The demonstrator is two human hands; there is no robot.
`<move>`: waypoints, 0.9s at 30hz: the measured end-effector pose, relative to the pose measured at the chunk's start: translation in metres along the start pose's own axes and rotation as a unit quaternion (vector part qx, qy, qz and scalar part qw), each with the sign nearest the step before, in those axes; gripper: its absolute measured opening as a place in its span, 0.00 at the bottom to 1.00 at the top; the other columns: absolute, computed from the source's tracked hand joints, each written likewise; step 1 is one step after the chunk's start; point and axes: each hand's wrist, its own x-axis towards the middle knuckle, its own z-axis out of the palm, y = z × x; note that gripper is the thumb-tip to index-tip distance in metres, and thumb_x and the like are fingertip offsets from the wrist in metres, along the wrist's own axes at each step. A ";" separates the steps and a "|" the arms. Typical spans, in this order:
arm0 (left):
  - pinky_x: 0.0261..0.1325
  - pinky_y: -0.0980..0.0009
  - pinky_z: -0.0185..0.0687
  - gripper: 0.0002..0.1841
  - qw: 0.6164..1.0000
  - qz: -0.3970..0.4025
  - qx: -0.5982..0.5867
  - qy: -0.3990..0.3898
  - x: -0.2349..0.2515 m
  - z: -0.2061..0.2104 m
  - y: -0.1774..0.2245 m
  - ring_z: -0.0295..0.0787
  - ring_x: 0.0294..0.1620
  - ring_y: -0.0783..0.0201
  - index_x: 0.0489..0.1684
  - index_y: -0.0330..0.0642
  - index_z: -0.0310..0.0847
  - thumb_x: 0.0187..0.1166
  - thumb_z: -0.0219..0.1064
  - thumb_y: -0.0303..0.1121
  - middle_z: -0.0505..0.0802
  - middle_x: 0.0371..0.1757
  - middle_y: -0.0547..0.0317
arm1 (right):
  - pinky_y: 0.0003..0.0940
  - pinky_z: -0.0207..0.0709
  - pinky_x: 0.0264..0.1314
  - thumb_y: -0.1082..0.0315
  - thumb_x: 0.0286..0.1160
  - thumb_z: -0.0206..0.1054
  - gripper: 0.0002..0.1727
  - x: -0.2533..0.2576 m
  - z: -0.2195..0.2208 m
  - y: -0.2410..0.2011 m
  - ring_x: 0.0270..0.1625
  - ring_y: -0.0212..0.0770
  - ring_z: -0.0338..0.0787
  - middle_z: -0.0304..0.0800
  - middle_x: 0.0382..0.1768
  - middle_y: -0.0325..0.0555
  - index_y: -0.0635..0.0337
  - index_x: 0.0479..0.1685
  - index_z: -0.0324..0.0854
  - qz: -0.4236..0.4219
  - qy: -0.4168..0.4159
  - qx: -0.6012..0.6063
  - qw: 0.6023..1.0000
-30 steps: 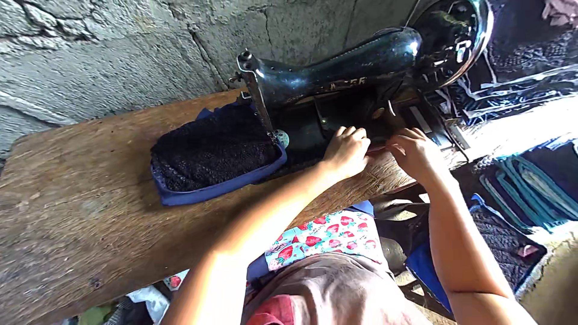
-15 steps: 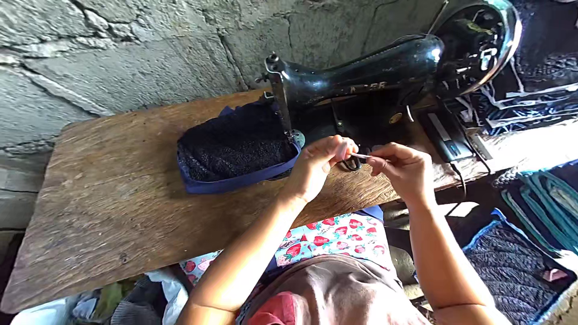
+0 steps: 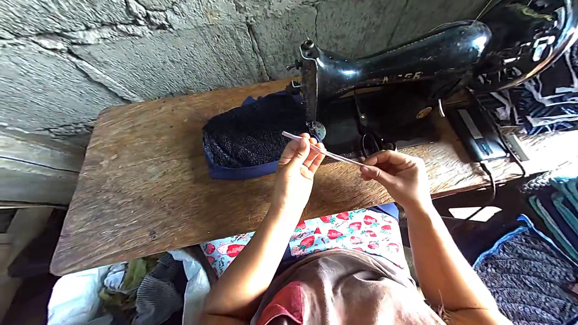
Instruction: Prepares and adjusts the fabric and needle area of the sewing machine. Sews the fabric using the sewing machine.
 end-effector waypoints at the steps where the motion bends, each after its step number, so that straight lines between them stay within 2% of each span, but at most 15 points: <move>1: 0.60 0.72 0.89 0.14 0.999 0.015 0.015 0.027 0.001 0.001 -0.001 0.93 0.45 0.72 0.44 0.54 0.87 0.91 0.53 0.29 0.94 0.40 0.70 | 0.21 0.90 0.40 0.76 0.65 0.76 0.07 -0.001 0.001 -0.001 0.32 0.24 0.93 0.96 0.32 0.29 0.54 0.39 0.90 0.008 -0.007 0.004 1.000; 2: 0.58 0.73 0.89 0.12 0.997 0.032 0.043 0.048 0.002 0.001 -0.001 0.93 0.44 0.73 0.45 0.53 0.87 0.91 0.56 0.29 0.94 0.41 0.70 | 0.21 0.90 0.40 0.75 0.65 0.77 0.06 -0.003 0.001 -0.002 0.31 0.24 0.93 0.96 0.31 0.29 0.55 0.38 0.90 0.017 -0.017 0.007 1.000; 5: 0.52 0.73 0.92 0.07 0.973 0.145 0.165 0.073 0.010 -0.006 -0.007 0.96 0.40 0.71 0.38 0.48 0.88 0.84 0.65 0.26 0.97 0.39 0.66 | 0.23 0.91 0.42 0.72 0.67 0.77 0.04 -0.006 0.003 -0.005 0.33 0.26 0.94 0.96 0.31 0.30 0.55 0.37 0.89 0.029 -0.060 0.034 0.997; 7: 0.50 0.70 0.94 0.04 0.935 0.248 0.249 0.041 0.017 -0.017 -0.011 0.97 0.39 0.69 0.38 0.44 0.86 0.78 0.71 0.23 0.98 0.37 0.64 | 0.24 0.91 0.45 0.69 0.70 0.76 0.03 -0.007 0.005 -0.008 0.39 0.26 0.94 0.95 0.38 0.30 0.52 0.38 0.88 0.000 -0.094 0.058 0.994; 9: 0.49 0.71 0.95 0.07 0.892 0.317 0.322 0.007 0.021 -0.025 -0.012 0.97 0.40 0.70 0.38 0.43 0.83 0.74 0.73 0.21 0.98 0.41 0.65 | 0.23 0.90 0.51 0.65 0.74 0.75 0.02 -0.004 0.008 -0.009 0.49 0.26 0.92 0.91 0.51 0.31 0.49 0.37 0.87 -0.059 -0.128 0.082 0.987; 11: 0.49 0.73 0.94 0.07 0.865 0.345 0.362 -0.029 0.021 -0.026 -0.013 0.97 0.44 0.70 0.37 0.41 0.79 0.73 0.72 0.20 0.96 0.48 0.62 | 0.26 0.88 0.57 0.65 0.78 0.71 0.01 -0.001 0.014 -0.006 0.56 0.28 0.90 0.90 0.60 0.33 0.48 0.40 0.86 -0.117 -0.163 0.128 0.971; 12: 0.48 0.73 0.95 0.08 0.861 0.348 0.369 -0.041 0.020 -0.025 -0.014 0.97 0.44 0.70 0.37 0.40 0.78 0.73 0.72 0.19 0.96 0.49 0.61 | 0.27 0.87 0.58 0.65 0.79 0.70 0.01 0.001 0.018 -0.004 0.57 0.30 0.91 0.91 0.61 0.35 0.48 0.42 0.87 -0.134 -0.177 0.161 0.962; 15: 0.45 0.74 0.94 0.09 0.872 0.333 0.354 -0.058 0.017 -0.022 -0.015 0.97 0.43 0.70 0.36 0.42 0.78 0.72 0.72 0.19 0.96 0.47 0.60 | 0.28 0.88 0.61 0.66 0.77 0.74 0.07 0.004 0.030 -0.004 0.59 0.32 0.93 0.94 0.58 0.36 0.49 0.51 0.89 -0.135 -0.190 0.238 0.943; 17: 0.46 0.75 0.94 0.08 0.885 0.310 0.343 -0.059 0.014 -0.018 -0.013 0.97 0.42 0.71 0.36 0.41 0.80 0.72 0.73 0.18 0.96 0.47 0.61 | 0.30 0.88 0.65 0.67 0.75 0.75 0.14 0.006 0.033 -0.008 0.64 0.35 0.92 0.92 0.63 0.37 0.51 0.59 0.89 -0.117 -0.172 0.236 0.949; 18: 0.47 0.75 0.94 0.08 0.886 0.304 0.345 -0.061 0.012 -0.017 -0.012 0.96 0.43 0.72 0.37 0.40 0.81 0.72 0.73 0.18 0.96 0.48 0.63 | 0.30 0.90 0.63 0.69 0.75 0.74 0.15 0.007 0.035 -0.011 0.63 0.36 0.93 0.92 0.63 0.38 0.53 0.61 0.89 -0.103 -0.141 0.226 0.958; 21: 0.49 0.74 0.94 0.06 0.870 0.324 0.364 -0.068 0.006 -0.012 -0.010 0.96 0.44 0.72 0.41 0.34 0.83 0.73 0.73 0.18 0.96 0.48 0.59 | 0.30 0.94 0.50 0.79 0.72 0.73 0.18 0.011 0.046 -0.020 0.48 0.36 0.98 0.98 0.49 0.41 0.58 0.60 0.87 -0.021 0.005 0.197 0.980; 22: 0.49 0.74 0.94 0.05 0.852 0.349 0.383 -0.073 0.006 -0.012 -0.011 0.96 0.44 0.71 0.40 0.31 0.83 0.73 0.72 0.18 0.96 0.48 0.56 | 0.30 0.94 0.47 0.81 0.71 0.72 0.18 0.013 0.047 -0.021 0.46 0.36 0.99 0.99 0.46 0.42 0.60 0.60 0.86 0.006 0.036 0.191 0.981; 24: 0.49 0.74 0.94 0.04 0.802 0.410 0.428 -0.077 0.007 -0.012 -0.012 0.96 0.46 0.69 0.35 0.29 0.82 0.71 0.73 0.18 0.95 0.47 0.49 | 0.28 0.94 0.42 0.81 0.71 0.72 0.12 0.016 0.049 -0.023 0.40 0.34 0.98 0.99 0.42 0.42 0.61 0.51 0.89 0.032 0.065 0.175 0.982; 27: 0.50 0.74 0.92 0.05 0.738 0.479 0.468 -0.084 0.009 -0.013 -0.012 0.96 0.47 0.65 0.31 0.29 0.82 0.70 0.74 0.19 0.95 0.44 0.44 | 0.18 0.85 0.28 0.78 0.71 0.74 0.07 0.017 0.051 -0.022 0.28 0.25 0.91 0.98 0.36 0.38 0.60 0.41 0.93 0.019 0.070 0.138 0.988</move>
